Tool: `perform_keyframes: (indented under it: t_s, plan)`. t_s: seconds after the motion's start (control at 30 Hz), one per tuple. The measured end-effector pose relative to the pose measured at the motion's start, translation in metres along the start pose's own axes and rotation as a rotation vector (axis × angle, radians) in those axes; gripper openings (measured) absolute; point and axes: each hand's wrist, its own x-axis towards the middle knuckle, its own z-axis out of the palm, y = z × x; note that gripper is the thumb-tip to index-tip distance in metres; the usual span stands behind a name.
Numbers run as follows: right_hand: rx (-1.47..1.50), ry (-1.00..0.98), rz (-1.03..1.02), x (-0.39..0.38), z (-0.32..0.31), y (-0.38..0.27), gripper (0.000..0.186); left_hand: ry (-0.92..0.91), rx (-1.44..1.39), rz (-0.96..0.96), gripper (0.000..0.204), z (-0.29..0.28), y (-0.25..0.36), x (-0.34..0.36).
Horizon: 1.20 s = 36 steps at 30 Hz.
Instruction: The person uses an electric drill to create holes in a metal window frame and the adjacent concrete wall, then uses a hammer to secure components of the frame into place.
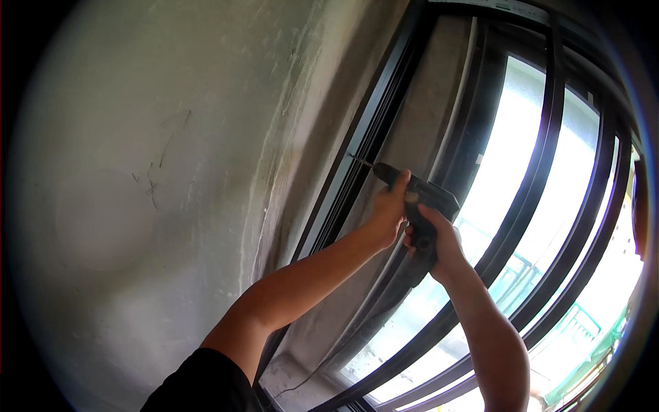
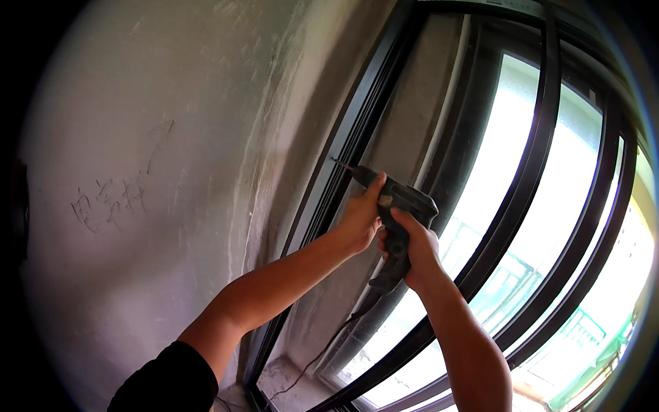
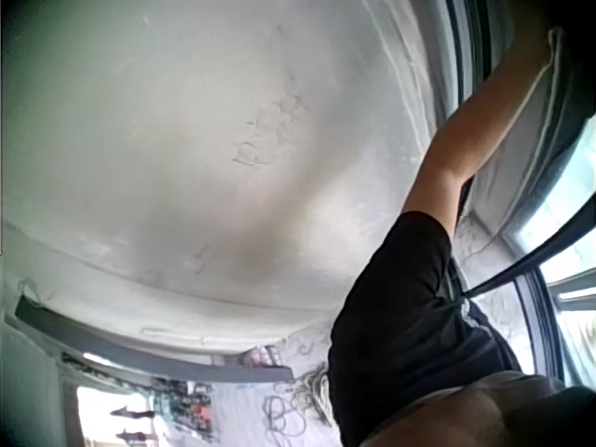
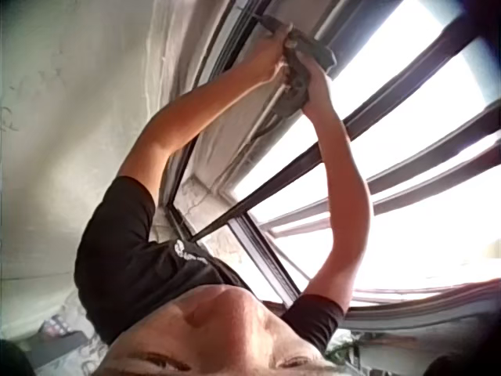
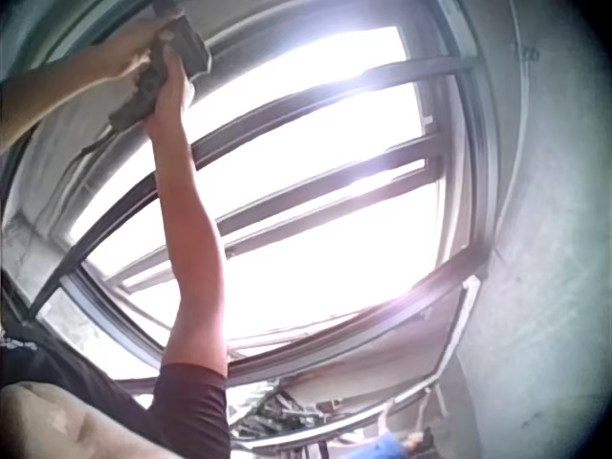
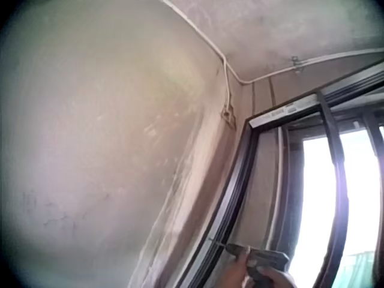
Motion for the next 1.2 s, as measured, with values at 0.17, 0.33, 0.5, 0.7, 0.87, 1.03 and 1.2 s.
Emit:
perform_keyframes:
  t_s: [0.17, 0.33, 0.5, 0.7, 0.87, 1.03, 1.2]
  plan:
    - [0.021, 0.041, 0.033, 0.008, 0.003, -0.006, 0.038, -0.175, 0.071, -0.057, 0.069, -0.037, -0.061, -0.059]
    - [-0.047, 0.023, -0.006, -0.003, 0.012, -0.007, 0.038, 0.032, 1.036, 0.984, 0.075, -0.094, -0.191, -0.259]
    - [0.005, -0.013, 0.041, 0.002, 0.013, -0.001, 0.039, -0.087, 0.860, 0.677, 0.109, -0.044, -0.217, -0.279]
    - [0.033, 0.003, 0.001, 0.003, 0.001, 0.003, 0.039, -0.386, 0.585, -0.010, 0.086, -0.034, -0.221, -0.267]
    - [0.003, 0.053, -0.032, 0.000, 0.009, 0.016, 0.033, -0.365, 0.593, 0.123, 0.080, -0.035, -0.245, -0.259]
    - [0.037, 0.006, 0.014, 0.007, -0.004, 0.006, 0.033, -0.353, 0.746, 0.213, 0.078, -0.034, -0.251, -0.252]
    - [-0.032, 0.011, -0.007, 0.013, -0.004, 0.003, 0.034, -0.366, 0.639, 0.006, 0.080, -0.032, -0.243, -0.253]
